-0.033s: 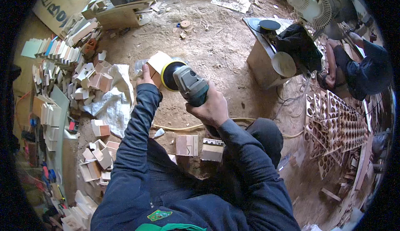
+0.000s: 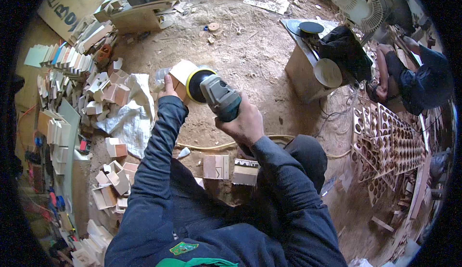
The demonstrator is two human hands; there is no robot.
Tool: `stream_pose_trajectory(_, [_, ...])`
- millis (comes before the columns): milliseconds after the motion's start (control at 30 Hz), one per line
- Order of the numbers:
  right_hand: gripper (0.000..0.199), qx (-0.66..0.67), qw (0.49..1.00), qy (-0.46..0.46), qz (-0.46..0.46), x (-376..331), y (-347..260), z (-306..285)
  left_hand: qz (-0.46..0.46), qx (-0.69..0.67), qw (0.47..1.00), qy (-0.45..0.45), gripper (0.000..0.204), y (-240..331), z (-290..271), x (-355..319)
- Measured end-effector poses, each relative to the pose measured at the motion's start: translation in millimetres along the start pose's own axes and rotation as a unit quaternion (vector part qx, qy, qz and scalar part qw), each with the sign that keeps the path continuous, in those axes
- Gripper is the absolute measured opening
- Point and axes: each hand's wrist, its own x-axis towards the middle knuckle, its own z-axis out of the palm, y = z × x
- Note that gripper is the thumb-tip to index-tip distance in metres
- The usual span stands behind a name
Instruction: The person sits on the floor in a workshop and uses a handheld orbital sander to smooth the surfaces of small wooden boxes. They pick up each box, sand its faces, and set it down, repeating the process with multiple boxes.
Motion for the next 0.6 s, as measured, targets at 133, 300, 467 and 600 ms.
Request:
stream_pose_trajectory(133, [0.064, -0.033, 0.999, 0.027, 0.027, 12, 5, -5, -0.044, 0.008, 0.997, -0.056, 0.095, -1, -10, 3])
stream_pose_trajectory(300, [0.067, 0.045, 0.999, 0.02, -0.02, 16, 4, -13, -0.047, -0.019, 0.998, -0.034, 0.093, -1, 0, 11])
stream_pose_trajectory(467, [0.072, -0.035, 0.999, -0.028, 0.027, 12, 6, -6, 0.089, -0.065, 0.994, -0.023, 0.076, 0, 8, 0])
stream_pose_trajectory(600, [0.056, -0.031, 0.994, 0.016, 0.108, 27, 12, -10, 0.109, -0.116, 0.986, -0.058, 0.062, 11, 0, -8])
